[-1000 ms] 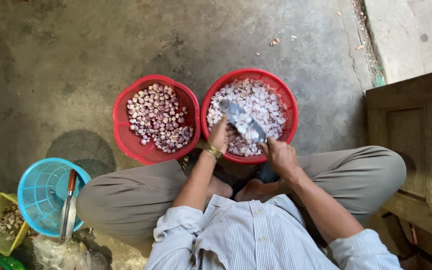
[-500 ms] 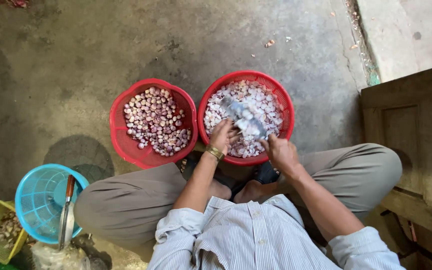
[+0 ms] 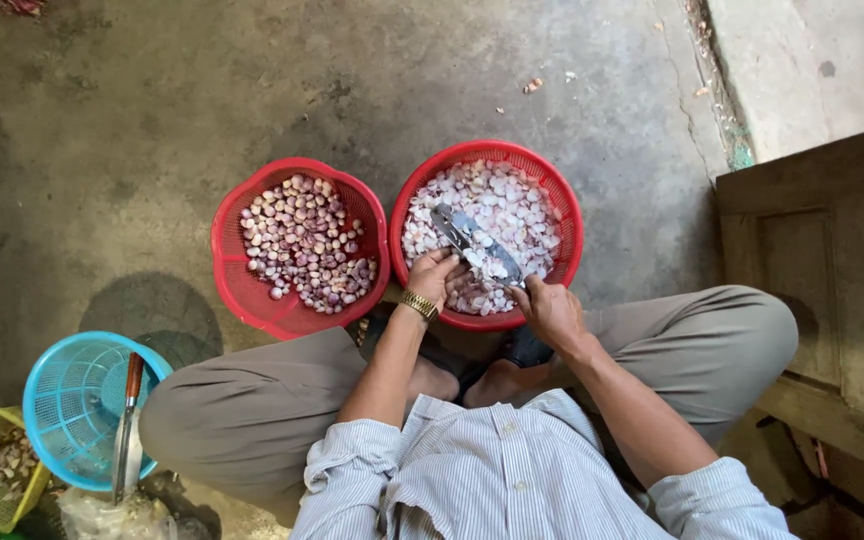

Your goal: A person sitting on the floor is rapidly slicing small onions or shallots into a red plastic basket using a large knife.

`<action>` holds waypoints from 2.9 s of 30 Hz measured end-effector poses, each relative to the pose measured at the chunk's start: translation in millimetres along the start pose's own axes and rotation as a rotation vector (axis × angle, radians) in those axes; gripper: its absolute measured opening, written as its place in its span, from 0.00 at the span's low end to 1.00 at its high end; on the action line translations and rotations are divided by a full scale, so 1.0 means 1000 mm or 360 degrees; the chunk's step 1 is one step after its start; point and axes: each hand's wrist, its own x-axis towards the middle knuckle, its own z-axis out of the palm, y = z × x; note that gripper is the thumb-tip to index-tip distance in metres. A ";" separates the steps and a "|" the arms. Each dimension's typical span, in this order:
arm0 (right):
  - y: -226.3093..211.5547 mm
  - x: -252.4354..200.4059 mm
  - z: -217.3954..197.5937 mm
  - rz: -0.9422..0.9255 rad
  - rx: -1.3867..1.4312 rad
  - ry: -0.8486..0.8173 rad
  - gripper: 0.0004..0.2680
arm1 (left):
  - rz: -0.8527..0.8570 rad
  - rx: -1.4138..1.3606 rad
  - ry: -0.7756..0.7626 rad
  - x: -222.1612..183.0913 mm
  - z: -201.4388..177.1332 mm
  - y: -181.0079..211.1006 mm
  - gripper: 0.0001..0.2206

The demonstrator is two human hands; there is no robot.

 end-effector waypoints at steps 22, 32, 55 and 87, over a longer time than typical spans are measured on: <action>0.002 -0.003 -0.002 -0.0118 -0.0198 0.0190 0.17 | 0.0117 0.0123 0.0327 -0.056 0.070 0.027 0.14; 0.007 0.005 0.002 -0.0081 -0.0188 0.0242 0.16 | 0.0047 -0.0184 0.0000 -0.084 0.085 0.060 0.09; -0.006 -0.020 -0.013 -0.0117 -0.0105 0.0128 0.16 | 0.0011 -0.0269 0.0129 -0.054 0.066 0.061 0.10; -0.018 0.003 -0.058 0.0307 0.0677 0.0167 0.14 | 0.0503 0.1190 0.0332 0.077 0.053 0.068 0.06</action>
